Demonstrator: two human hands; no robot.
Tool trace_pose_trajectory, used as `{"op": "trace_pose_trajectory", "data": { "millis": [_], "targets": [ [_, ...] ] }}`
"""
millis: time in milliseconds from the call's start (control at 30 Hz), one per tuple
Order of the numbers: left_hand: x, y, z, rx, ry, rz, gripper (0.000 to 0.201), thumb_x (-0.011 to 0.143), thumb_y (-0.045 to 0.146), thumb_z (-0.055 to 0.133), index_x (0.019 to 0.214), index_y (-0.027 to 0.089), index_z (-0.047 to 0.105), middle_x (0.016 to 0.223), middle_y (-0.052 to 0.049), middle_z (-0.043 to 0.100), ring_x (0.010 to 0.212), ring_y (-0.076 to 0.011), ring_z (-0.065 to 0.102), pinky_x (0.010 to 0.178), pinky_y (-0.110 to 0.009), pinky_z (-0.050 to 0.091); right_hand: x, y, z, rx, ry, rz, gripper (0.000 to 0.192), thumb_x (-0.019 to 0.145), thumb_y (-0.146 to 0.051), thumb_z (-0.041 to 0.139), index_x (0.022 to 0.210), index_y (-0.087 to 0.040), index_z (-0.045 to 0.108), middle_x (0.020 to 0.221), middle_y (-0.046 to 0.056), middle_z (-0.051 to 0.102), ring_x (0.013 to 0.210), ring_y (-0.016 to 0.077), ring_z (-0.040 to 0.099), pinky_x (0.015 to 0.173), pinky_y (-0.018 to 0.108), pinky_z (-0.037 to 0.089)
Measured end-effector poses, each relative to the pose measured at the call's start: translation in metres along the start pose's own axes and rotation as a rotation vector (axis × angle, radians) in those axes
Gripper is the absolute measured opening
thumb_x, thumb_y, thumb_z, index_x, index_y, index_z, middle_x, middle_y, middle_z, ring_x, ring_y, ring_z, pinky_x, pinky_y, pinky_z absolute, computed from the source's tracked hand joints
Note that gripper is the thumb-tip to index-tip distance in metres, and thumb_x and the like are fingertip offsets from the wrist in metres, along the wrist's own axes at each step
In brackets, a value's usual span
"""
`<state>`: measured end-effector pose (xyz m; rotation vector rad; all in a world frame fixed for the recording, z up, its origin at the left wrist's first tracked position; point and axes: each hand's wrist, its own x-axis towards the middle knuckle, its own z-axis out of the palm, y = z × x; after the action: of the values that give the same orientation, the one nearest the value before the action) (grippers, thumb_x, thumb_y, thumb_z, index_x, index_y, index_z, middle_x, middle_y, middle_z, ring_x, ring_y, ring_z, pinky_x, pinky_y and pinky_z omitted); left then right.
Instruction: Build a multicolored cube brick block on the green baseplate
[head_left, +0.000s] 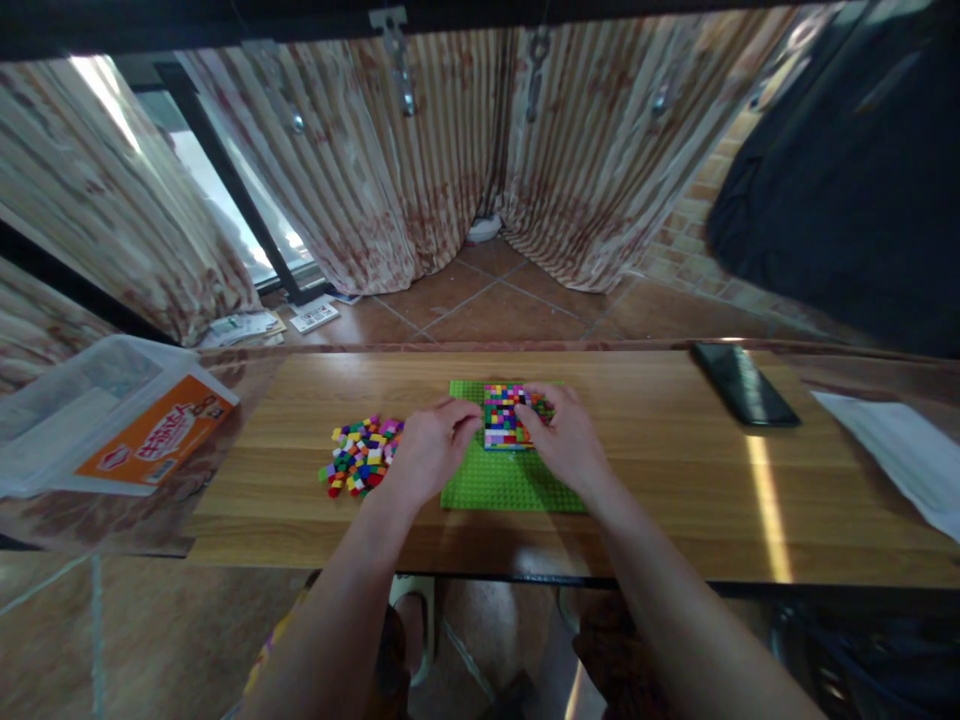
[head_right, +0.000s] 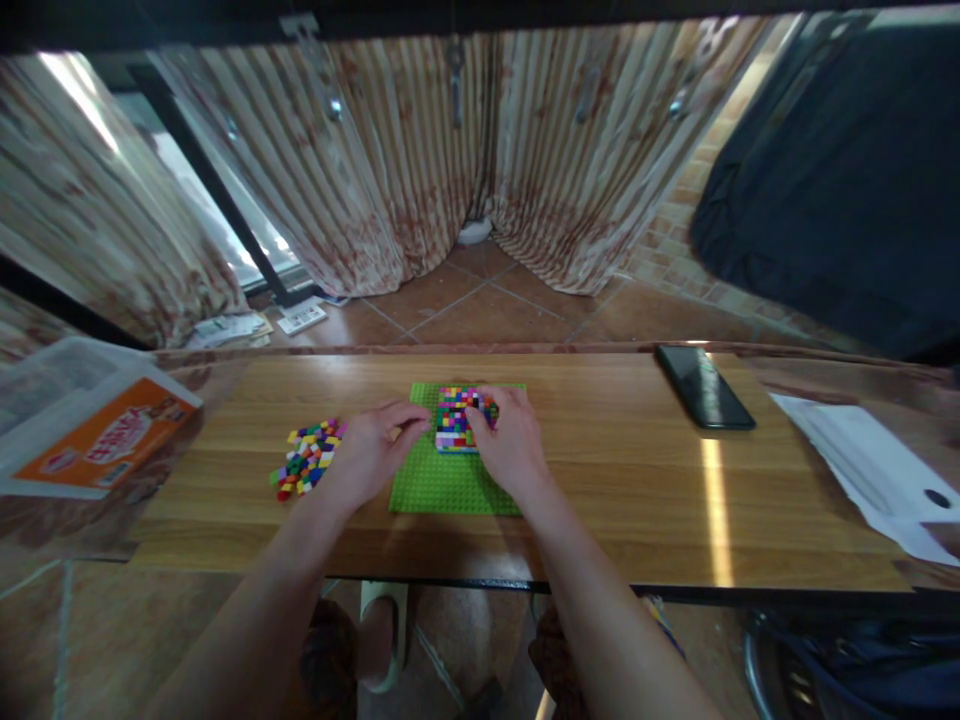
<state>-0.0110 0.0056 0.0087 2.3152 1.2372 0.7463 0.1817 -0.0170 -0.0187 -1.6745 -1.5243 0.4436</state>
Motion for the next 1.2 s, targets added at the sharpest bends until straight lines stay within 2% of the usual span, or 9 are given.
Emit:
{"op": "trace_pose_trajectory", "data": {
  "millis": [400,833,1200],
  "targets": [
    [0.002,0.006,0.014,-0.038,0.015,0.043,0.02,0.093,0.027,0.052,0.095,0.023,0.071,0.093,-0.003,0.07,0.084,-0.0149,0.064,0.079,-0.026,0.05,0.0,0.002,0.001,-0.012,0.007,-0.031,0.031,0.084,-0.035,0.055,0.109,-0.019,0.065,0.106,0.012,0.063,0.1,0.024,0.058,0.093,0.042,0.046],
    [0.004,0.014,0.022,0.117,-0.011,0.018,0.012,0.09,0.021,0.053,0.09,0.022,0.066,0.091,-0.002,0.068,0.081,-0.0161,0.064,0.074,-0.027,0.048,0.0,0.0,0.0,-0.023,-0.01,-0.04,0.033,0.085,-0.035,0.053,0.11,-0.016,0.066,0.106,0.013,0.063,0.102,0.0249,0.057,0.093,0.041,0.045],
    [0.002,0.017,0.028,0.197,0.035,0.01,0.011,0.088,0.018,0.055,0.089,0.021,0.065,0.088,-0.002,0.07,0.081,-0.0175,0.064,0.075,-0.029,0.047,0.001,0.003,0.002,-0.021,0.009,-0.056,0.033,0.084,-0.036,0.054,0.108,-0.017,0.066,0.104,0.012,0.064,0.1,0.0251,0.057,0.092,0.042,0.045]
  ]
}}
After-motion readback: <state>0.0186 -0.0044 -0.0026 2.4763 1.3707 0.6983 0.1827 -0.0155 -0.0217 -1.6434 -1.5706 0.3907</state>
